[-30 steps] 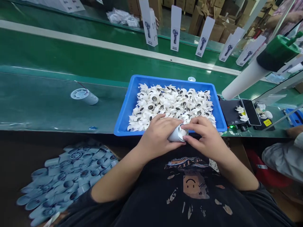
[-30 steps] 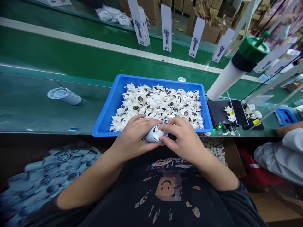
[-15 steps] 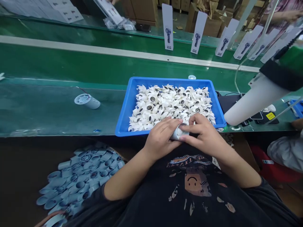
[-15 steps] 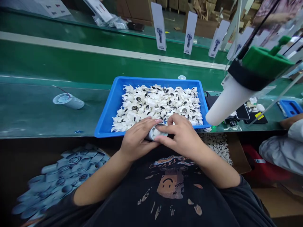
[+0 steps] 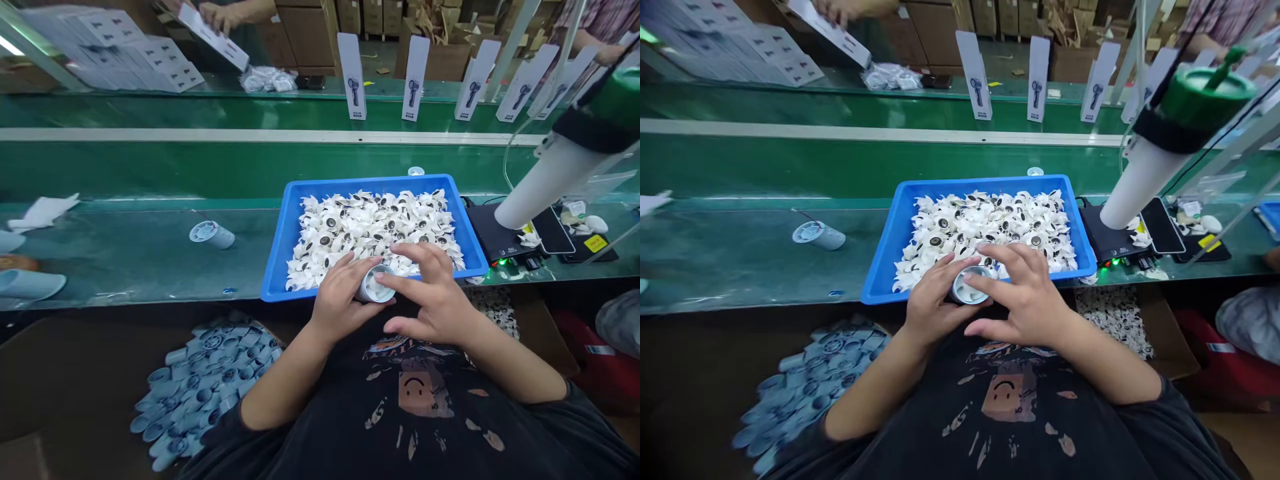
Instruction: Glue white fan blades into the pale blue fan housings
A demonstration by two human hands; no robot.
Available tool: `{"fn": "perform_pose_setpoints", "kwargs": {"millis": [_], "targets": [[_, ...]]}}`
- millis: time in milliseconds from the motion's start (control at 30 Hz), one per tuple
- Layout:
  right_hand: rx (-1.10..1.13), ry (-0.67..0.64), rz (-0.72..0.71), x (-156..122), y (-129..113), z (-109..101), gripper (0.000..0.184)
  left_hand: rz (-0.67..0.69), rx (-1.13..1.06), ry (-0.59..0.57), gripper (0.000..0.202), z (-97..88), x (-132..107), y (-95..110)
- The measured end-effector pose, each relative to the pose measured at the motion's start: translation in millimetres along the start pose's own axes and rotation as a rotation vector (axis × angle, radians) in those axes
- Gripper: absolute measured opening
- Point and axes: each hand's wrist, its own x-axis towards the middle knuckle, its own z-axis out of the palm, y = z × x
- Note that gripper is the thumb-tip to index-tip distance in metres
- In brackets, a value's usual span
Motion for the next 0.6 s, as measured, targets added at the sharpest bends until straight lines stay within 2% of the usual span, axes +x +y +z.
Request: {"fn": "perform_pose_setpoints", "kwargs": {"millis": [33,133,200,300,367,433,500,600], "targets": [[-0.012,0.002,-0.01,0,0,0,0.054,0.012,0.004,0.004,0.055,-0.3,0,-1],[0.013,0.089,-0.012,-2,1,0,0.038,0.006,0.004,-0.014,0.058,-0.9,-1,-4],[0.063,0.119,-0.029,-3,1,1,0.039,-0.013,-0.009,-0.03,0.059,-0.1,0,-5],[0.028,0.022,-0.049,-6,2,5,0.053,0.018,-0.023,-0.042,0.058,2.1,0,-5],[-0.025,0.002,-0.026,-9,5,5,0.046,0.049,-0.026,-0.067,0.057,1.2,0,-5],[-0.016,0.056,-0.009,-15,8,0,0.03,0.05,-0.04,-0.105,0.061,-4.5,0,-8],[0.047,0.122,-0.017,-25,13,-10,0.023,0.028,-0.035,-0.107,0.064,-15.4,3,-15],[0.116,0.143,-0.015,-43,17,-22,0.018,-0.066,0.036,-0.102,0.06,-35.5,17,-41]]}}
